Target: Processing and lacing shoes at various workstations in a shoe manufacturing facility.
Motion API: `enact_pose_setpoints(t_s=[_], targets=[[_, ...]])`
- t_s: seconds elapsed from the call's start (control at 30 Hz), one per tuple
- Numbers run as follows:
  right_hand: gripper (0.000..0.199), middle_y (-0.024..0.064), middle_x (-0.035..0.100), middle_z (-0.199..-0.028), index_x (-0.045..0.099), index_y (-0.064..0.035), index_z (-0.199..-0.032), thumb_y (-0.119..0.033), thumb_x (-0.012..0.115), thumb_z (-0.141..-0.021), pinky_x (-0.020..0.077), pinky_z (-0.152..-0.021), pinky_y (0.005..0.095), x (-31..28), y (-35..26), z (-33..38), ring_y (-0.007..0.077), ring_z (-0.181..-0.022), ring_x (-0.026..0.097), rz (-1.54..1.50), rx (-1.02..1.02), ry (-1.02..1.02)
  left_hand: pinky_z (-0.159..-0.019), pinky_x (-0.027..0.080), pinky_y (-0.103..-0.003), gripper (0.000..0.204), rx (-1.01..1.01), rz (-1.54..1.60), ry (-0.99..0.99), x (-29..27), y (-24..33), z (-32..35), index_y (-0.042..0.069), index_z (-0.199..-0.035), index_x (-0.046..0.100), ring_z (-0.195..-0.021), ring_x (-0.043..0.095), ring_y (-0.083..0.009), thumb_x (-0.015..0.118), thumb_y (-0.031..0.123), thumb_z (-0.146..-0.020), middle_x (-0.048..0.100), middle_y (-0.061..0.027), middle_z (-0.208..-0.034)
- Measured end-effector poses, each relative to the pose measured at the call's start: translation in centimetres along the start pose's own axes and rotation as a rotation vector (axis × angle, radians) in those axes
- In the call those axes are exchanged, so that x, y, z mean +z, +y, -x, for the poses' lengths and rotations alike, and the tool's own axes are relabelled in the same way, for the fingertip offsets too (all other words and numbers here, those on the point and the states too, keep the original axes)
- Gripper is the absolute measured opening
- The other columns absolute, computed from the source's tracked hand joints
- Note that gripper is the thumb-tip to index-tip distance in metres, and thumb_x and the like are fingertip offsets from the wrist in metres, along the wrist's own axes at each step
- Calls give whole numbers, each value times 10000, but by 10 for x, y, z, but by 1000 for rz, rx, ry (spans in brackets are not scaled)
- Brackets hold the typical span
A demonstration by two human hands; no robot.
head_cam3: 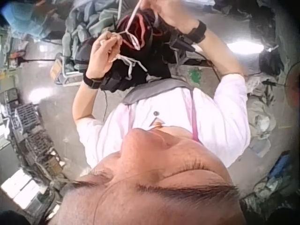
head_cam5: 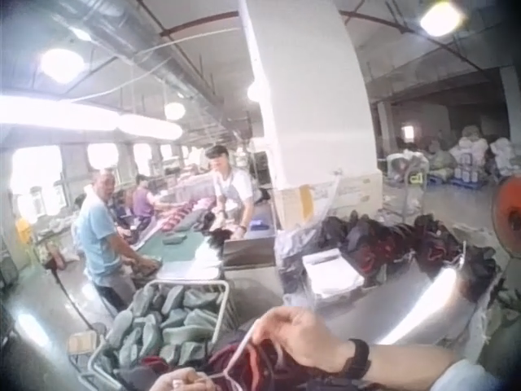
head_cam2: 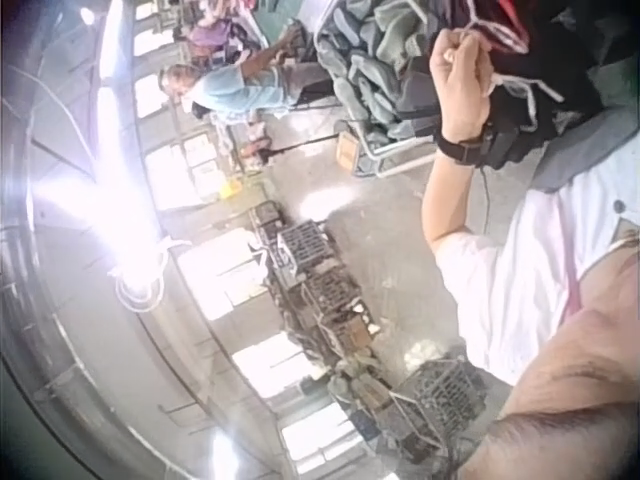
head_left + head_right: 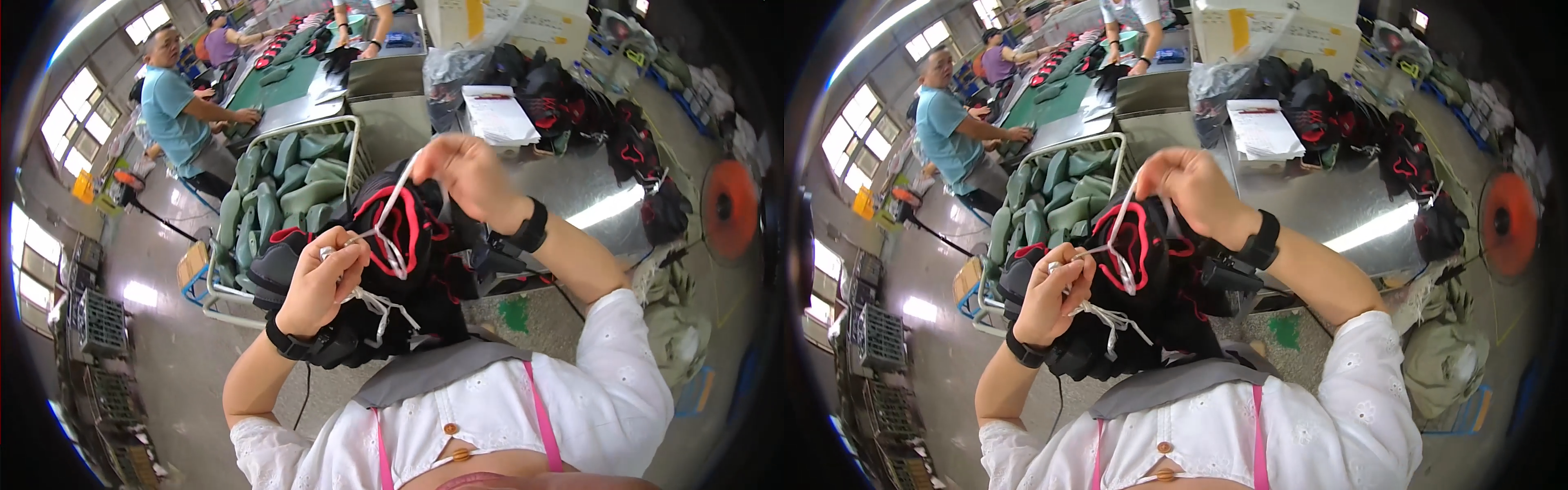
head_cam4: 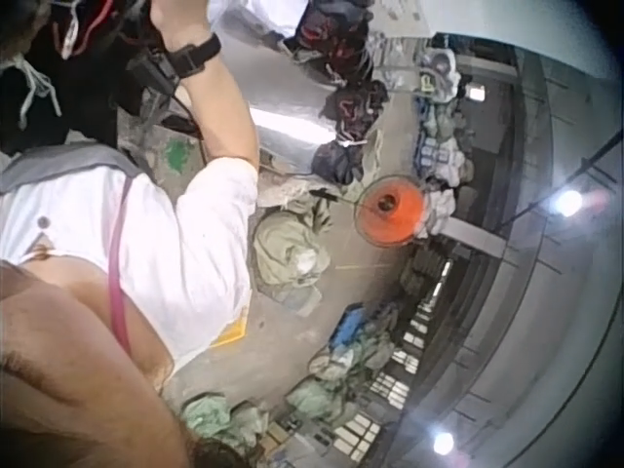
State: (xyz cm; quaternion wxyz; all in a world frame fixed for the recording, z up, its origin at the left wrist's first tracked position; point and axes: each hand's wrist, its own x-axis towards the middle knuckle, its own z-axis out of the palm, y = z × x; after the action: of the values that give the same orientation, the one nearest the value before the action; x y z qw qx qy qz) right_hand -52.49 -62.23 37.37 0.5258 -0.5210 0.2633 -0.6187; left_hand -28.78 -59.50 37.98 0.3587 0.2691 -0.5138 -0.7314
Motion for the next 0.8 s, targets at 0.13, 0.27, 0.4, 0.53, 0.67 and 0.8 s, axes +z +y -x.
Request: enact_pose_setpoints(t_s=[0.13, 0.27, 0.4, 0.53, 0.67, 0.8], targets=[[217, 23, 480, -600, 542, -18, -744, -185, 515, -880, 426, -875, 389, 38, -9, -18, 130, -568, 484, -434, 38, -153, -375, 244, -175, 103, -76, -336, 112, -16, 0, 16, 42, -759, 456, -403, 335, -22, 491, 71, -852, 482, -16, -656], [232, 40, 494, -623, 565, -17, -782, -218, 508, -882, 435, -854, 388, 64, -4, -20, 135, -601, 493, -381, -17, -368, -428, 244, -171, 39, 84, -700, 216, -32, -10, 18, 27, -875, 518, -493, 324, 5, 500, 58, -859, 397, 54, -598], [232, 61, 563, -655, 581, 9, -769, -203, 553, -858, 475, -807, 384, 83, 14, -28, 117, -580, 527, -400, 116, -425, -433, 306, -230, 168, 195, -894, 296, -19, -25, 12, -1, -896, 590, -492, 367, -52, 629, 113, -779, 424, 7, -553], [191, 60, 573, -648, 579, 20, -739, -118, 541, -866, 478, -811, 345, 86, 12, -21, 120, -638, 566, -229, 264, -511, -584, 436, -238, 239, 11, -1175, 219, -16, -44, 1, -6, -989, 574, -646, 549, -106, 617, 101, -779, 533, -6, -650], [157, 53, 562, -652, 568, 20, -739, -67, 526, -863, 492, -772, 329, 80, 22, -11, 111, -642, 555, -208, 113, -575, -745, 451, -291, 218, 468, -1060, 298, -4, -82, -22, -11, -1014, 522, -909, 571, -223, 541, 44, -804, 579, -110, -907], [221, 88, 591, -779, 518, -2, -1015, -145, 562, -852, 481, -626, 244, 23, -4, -19, 137, -634, 587, 461, -399, -345, -523, 394, -240, 114, 50, -745, 263, 7, -67, -30, -10, -741, 613, -593, 524, -93, 605, 83, -806, 545, -38, -589]])
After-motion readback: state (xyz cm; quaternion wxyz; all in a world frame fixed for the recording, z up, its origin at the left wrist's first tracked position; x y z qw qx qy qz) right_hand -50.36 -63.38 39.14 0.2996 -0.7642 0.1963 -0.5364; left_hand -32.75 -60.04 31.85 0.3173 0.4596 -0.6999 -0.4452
